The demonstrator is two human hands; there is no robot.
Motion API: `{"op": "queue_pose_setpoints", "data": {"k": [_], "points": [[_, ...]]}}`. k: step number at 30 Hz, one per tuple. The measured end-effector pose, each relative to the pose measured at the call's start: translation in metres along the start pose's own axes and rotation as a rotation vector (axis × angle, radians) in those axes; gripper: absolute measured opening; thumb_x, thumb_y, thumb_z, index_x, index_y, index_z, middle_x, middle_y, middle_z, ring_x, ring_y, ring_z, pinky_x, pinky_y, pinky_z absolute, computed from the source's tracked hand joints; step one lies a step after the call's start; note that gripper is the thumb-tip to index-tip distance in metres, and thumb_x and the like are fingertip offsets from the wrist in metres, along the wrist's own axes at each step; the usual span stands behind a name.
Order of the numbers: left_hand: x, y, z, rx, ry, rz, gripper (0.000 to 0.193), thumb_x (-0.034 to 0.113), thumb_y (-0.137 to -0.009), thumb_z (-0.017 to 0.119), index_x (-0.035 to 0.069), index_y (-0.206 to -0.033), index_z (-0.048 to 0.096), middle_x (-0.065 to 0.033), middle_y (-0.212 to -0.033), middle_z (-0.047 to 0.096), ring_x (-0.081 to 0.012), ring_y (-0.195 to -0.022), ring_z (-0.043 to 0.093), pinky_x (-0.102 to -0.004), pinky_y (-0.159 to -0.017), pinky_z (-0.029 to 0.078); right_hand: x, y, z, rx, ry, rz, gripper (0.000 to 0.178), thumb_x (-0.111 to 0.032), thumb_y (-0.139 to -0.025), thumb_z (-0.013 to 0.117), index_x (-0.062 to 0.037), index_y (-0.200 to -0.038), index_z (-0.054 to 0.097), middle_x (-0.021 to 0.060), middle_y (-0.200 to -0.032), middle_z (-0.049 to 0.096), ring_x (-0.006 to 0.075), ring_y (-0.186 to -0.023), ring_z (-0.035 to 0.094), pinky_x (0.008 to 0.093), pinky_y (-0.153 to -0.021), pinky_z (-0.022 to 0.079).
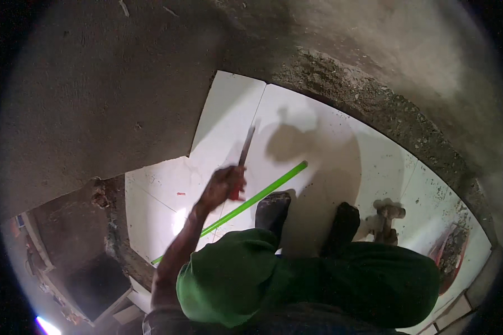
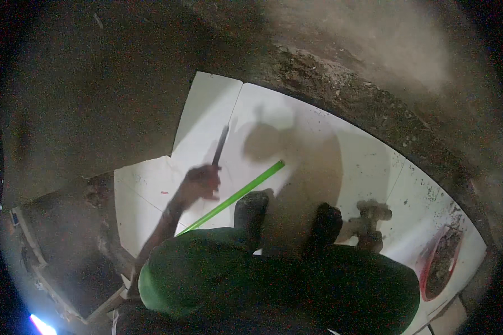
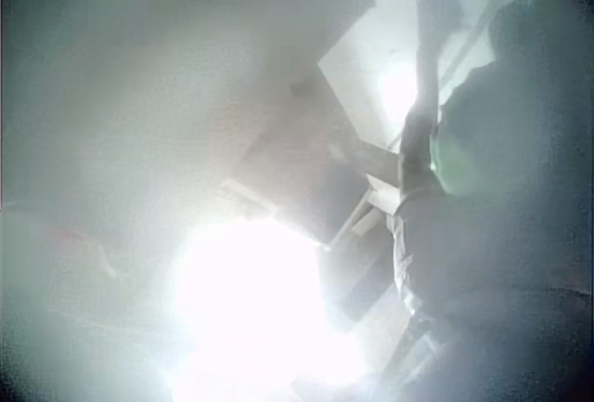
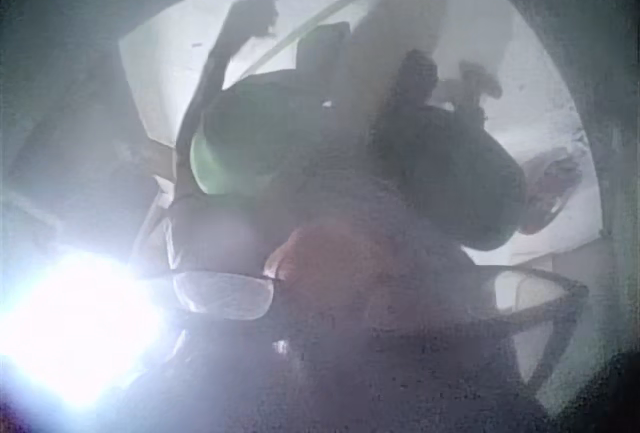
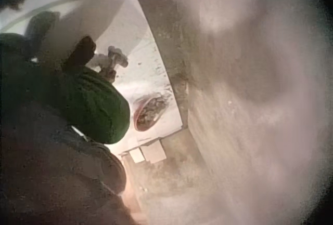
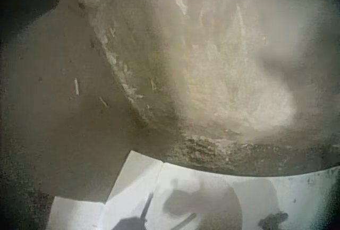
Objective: The person prepares a wall for tiling by using a chisel and hammer to chip away at the concrete surface above a laid tile row. They then measure the wall section with a tape measure and continue chipping at the wall surface with the tool.
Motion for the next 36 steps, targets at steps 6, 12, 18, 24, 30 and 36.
{"op": "queue_pose_setpoints", "data": {"k": [6,12,18,24,30,36], "points": [[0.117,-0.101,0.011,-0.187,-0.187,0.120,0.059,0.047,-0.098,0.068,-0.001,-0.131,0.053,-0.0168,-0.107,0.068,-0.0267,-0.097,0.070,-0.0446,-0.077,0.067,-0.082,0.008,-0.094,0.332,-0.303,-0.547,0.018,-0.010,-0.080,0.065,0.0014,-0.084,0.051,0.0129,-0.066,0.047,0.0195,-0.064,0.049,0.0388,-0.057,0.042],[0.172,-0.175,0.015,-0.212,-0.252,0.113,0.056,0.050,-0.101,0.061,0.000,-0.126,0.056,-0.0128,-0.107,0.067,-0.0236,-0.096,0.069,-0.0417,-0.090,0.060,-0.204,0.035,-0.241,0.140,0.037,-0.944,0.026,-0.025,-0.079,0.078,-0.0083,-0.092,0.062,0.0125,-0.068,0.065,0.0368,-0.066,0.067,0.0483,-0.068,0.053],[0.159,-0.250,0.006,-0.452,-0.067,0.282,0.039,0.024,-0.097,0.070,0.002,-0.127,0.058,-0.0097,-0.110,0.067,-0.0229,-0.105,0.068,-0.0421,-0.099,0.055,-0.273,0.039,-0.248,0.258,0.323,-1.162,0.023,-0.018,-0.072,0.077,-0.0070,-0.081,0.060,0.0134,-0.065,0.062,0.0353,-0.062,0.065,0.0464,-0.061,0.051],[0.153,-0.269,0.026,-0.499,0.224,0.309,0.036,0.039,-0.105,0.059,0.005,-0.117,0.059,-0.0072,-0.104,0.066,-0.0204,-0.096,0.067,-0.0395,-0.091,0.056,-0.326,0.062,-0.195,0.344,0.187,-1.326,0.030,-0.023,-0.065,0.081,-0.0094,-0.085,0.062,0.0106,-0.078,0.065,0.0344,-0.073,0.068,0.0485,-0.068,0.052],[0.163,-0.273,0.025,-0.530,0.213,0.401,0.031,0.038,-0.104,0.061,0.008,-0.112,0.060,-0.0056,-0.100,0.066,-0.0196,-0.094,0.066,-0.0399,-0.089,0.055,-0.370,0.092,-0.165,0.301,0.222,-1.526,0.047,-0.027,-0.060,0.085,-0.0093,-0.101,0.070,0.0073,-0.083,0.066,0.0293,-0.077,0.069,0.0463,-0.072,0.055],[0.166,-0.303,0.027,-0.610,0.086,0.476,0.037,0.045,-0.099,0.066,0.010,-0.109,0.062,-0.0055,-0.099,0.067,-0.0196,-0.093,0.066,-0.0389,-0.089,0.055,-0.403,0.053,-0.173,0.385,0.234,-1.732,0.037,-0.039,-0.071,0.076,-0.0110,-0.094,0.069,0.0119,-0.084,0.067,0.0341,-0.073,0.069,0.0490,-0.065,0.054]]}}
Point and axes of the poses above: each hand's wrist, its own y-axis away from the middle knuckle, its own z-axis out of the palm, x = y × z, the point moved 1 cm from there along -y, towards the middle knuckle
